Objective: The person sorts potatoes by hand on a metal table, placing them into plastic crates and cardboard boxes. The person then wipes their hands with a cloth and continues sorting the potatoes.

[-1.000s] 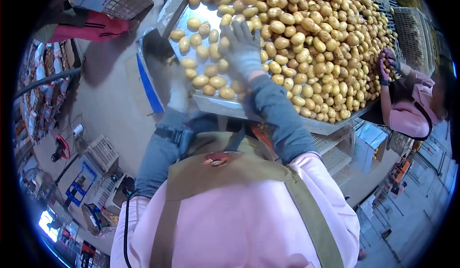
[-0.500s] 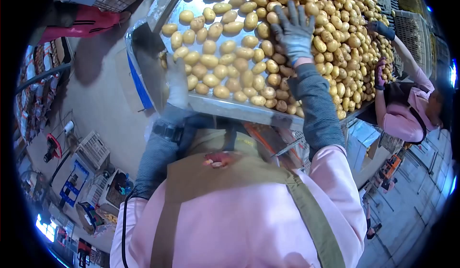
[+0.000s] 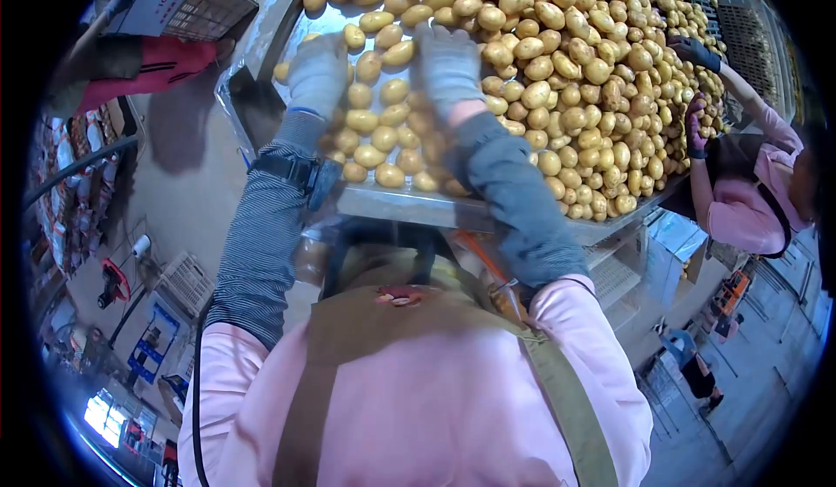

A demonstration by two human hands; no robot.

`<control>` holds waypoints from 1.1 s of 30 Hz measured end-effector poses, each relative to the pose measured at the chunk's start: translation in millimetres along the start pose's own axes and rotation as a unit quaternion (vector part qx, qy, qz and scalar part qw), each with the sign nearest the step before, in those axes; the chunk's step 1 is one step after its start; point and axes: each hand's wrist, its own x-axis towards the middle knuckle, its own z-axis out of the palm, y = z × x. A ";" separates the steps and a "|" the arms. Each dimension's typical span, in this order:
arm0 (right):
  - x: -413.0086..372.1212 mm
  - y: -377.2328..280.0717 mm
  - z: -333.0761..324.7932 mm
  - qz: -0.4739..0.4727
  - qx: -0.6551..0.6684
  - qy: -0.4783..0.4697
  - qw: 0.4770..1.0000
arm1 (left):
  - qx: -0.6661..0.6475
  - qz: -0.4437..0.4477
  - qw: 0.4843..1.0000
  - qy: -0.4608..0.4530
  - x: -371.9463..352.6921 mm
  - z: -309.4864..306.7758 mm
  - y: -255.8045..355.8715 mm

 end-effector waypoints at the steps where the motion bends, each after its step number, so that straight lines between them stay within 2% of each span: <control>1: 10.8 -6.6 -1.3 0.020 -0.013 -0.029 0.999 | 0.056 0.014 0.998 -0.037 0.6 6.6 -1.4; 2: 22.2 -7.7 -4.8 0.039 -0.026 -0.057 0.997 | 0.111 0.028 0.991 -0.070 2.6 14.2 -1.6; 3: 30.4 -5.1 -9.2 0.054 0.037 -0.071 0.995 | 0.132 0.052 0.990 -0.017 1.7 20.9 1.1; 6: 12.0 22.7 -37.3 0.075 0.309 -0.047 0.947 | 0.125 0.070 0.989 -0.020 6.2 31.3 -1.9; 7: -2.3 25.5 -30.4 0.172 0.575 -0.033 0.799 | 0.122 0.071 0.989 -0.036 9.4 29.0 2.9; 8: -14.5 32.8 -24.7 0.254 0.729 -0.062 0.633 | 0.119 0.068 0.989 -0.053 10.8 28.8 8.1; 10: -37.2 33.3 -51.9 0.270 0.793 -0.115 0.534 | 0.087 0.057 0.991 -0.083 3.8 30.2 8.7; 12: -58.6 17.7 -57.9 0.251 0.821 -0.096 0.503 | 0.027 0.046 0.994 -0.095 4.1 34.4 8.5; 13: -67.0 14.6 -64.9 0.223 0.801 -0.082 0.549 | 0.021 -0.017 0.992 -0.123 7.0 26.6 15.8; 14: -75.4 11.6 -71.7 0.196 0.778 -0.065 0.593 | -0.087 -0.030 0.992 -0.087 2.5 28.2 13.2; 16: -79.5 12.5 -91.7 0.092 0.629 -0.025 0.771 | -0.296 -0.057 0.953 -0.008 -2.1 10.5 15.7; 17: -83.5 18.1 -71.0 0.066 0.618 -0.005 0.783 | -0.446 -0.152 0.878 -0.085 -6.9 -12.1 23.3; 18: -81.2 18.2 -84.4 0.044 0.594 0.006 0.803 | -0.620 -0.194 0.755 -0.091 -12.0 -5.2 16.2; 20: -85.8 5.1 -79.5 0.270 0.653 -0.021 0.707 | -0.741 -0.083 0.656 -0.114 -31.6 -40.0 24.2; 22: -99.0 1.1 -52.8 0.166 0.440 -0.063 0.880 | -0.851 -0.145 0.484 -0.141 -33.6 -55.3 27.9; 23: -100.5 -8.1 -53.6 0.092 0.316 -0.096 0.939 | -0.893 -0.171 0.386 -0.154 -34.3 -58.4 30.1; 24: -99.7 -15.8 -52.3 0.015 0.183 -0.125 0.975 | -0.867 -0.173 0.441 -0.155 -34.9 -59.7 31.6; 25: -105.0 -24.8 -42.8 -0.006 0.180 -0.052 0.982 | -0.837 -0.176 0.494 -0.155 -37.0 -60.6 32.2; 26: -102.3 -26.4 -34.4 -0.025 0.137 -0.029 0.990 | -0.805 -0.181 0.545 -0.152 -40.5 -61.0 31.0; 28: -71.3 -34.9 -34.0 -0.062 0.058 0.016 0.996 | -0.617 -0.085 0.772 -0.128 -54.4 -60.7 12.0; 31: -23.5 -31.2 -10.4 -0.059 0.086 0.025 0.994 | -0.684 -0.295 0.661 -0.093 -79.4 -79.4 -21.6; 32: -17.0 -31.5 -4.3 -0.046 0.107 0.032 0.993 | -0.677 -0.286 0.674 -0.076 -94.7 -74.8 -40.8; 33: -19.6 -37.2 0.0 -0.040 0.064 0.038 0.996 | -0.670 -0.277 0.687 -0.059 -110.0 -70.2 -60.1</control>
